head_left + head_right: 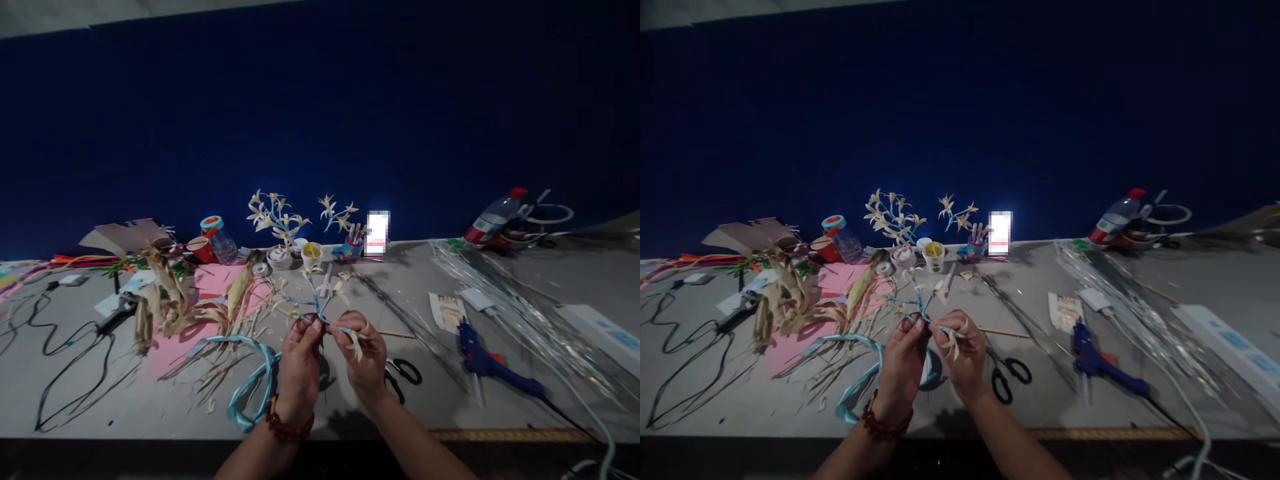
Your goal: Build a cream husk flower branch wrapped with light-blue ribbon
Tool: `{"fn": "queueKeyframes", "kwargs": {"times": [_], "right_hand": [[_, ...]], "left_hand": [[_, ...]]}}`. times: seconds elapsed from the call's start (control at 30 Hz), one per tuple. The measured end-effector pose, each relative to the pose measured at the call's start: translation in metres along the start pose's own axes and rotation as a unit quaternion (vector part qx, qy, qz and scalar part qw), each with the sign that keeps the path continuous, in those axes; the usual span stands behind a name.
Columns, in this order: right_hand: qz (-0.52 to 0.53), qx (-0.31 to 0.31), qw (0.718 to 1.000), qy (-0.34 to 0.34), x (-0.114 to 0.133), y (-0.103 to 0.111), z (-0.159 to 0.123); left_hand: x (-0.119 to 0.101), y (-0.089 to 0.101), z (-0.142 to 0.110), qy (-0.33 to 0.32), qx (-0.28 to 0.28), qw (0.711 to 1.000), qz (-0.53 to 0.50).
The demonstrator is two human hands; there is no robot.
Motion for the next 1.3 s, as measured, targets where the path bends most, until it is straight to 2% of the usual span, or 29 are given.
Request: {"fn": "queueKeyframes", "kwargs": {"times": [0.13, 0.37, 0.6, 0.73, 0.9, 1.07, 1.17, 1.3], "right_hand": [[0.015, -0.021, 0.999, -0.036, -0.008, 0.001, 0.002], [0.046, -0.057, 0.992, -0.102, -0.014, 0.009, 0.007], [0.050, -0.050, 0.992, -0.101, -0.001, 0.015, 0.015], [0.033, -0.028, 0.995, -0.093, 0.003, 0.015, 0.018], [0.022, -0.001, 0.995, -0.102, -0.003, 0.017, 0.018], [-0.015, 0.016, 0.994, -0.108, -0.013, 0.033, 0.011], [-0.041, 0.005, 0.992, -0.119, -0.018, 0.047, 0.003], [-0.061, -0.002, 0.990, -0.127, -0.019, 0.056, -0.004]], "left_hand": [[0.002, -0.001, 0.001, -0.003, 0.005, 1.000, 0.021], [-0.002, -0.008, -0.005, -0.019, 0.062, 0.993, 0.099], [0.003, -0.011, -0.006, 0.021, 0.109, 0.983, 0.143], [0.005, -0.013, -0.005, 0.027, 0.105, 0.984, 0.143], [0.010, -0.014, -0.003, 0.045, 0.107, 0.983, 0.140], [0.020, -0.006, -0.001, 0.104, 0.097, 0.985, 0.097], [0.025, -0.002, 0.001, 0.124, 0.086, 0.985, 0.082], [0.033, -0.007, 0.001, 0.144, 0.102, 0.981, 0.079]]}}
Point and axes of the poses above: each hand's wrist, its own z-axis towards the middle knuckle, its own y-axis out of the back of the hand, x = y × z, the point moved 7 cm from there along z, towards the middle knuckle, and after that the axes turned 6 degrees about -z, right-handed, at the moved point
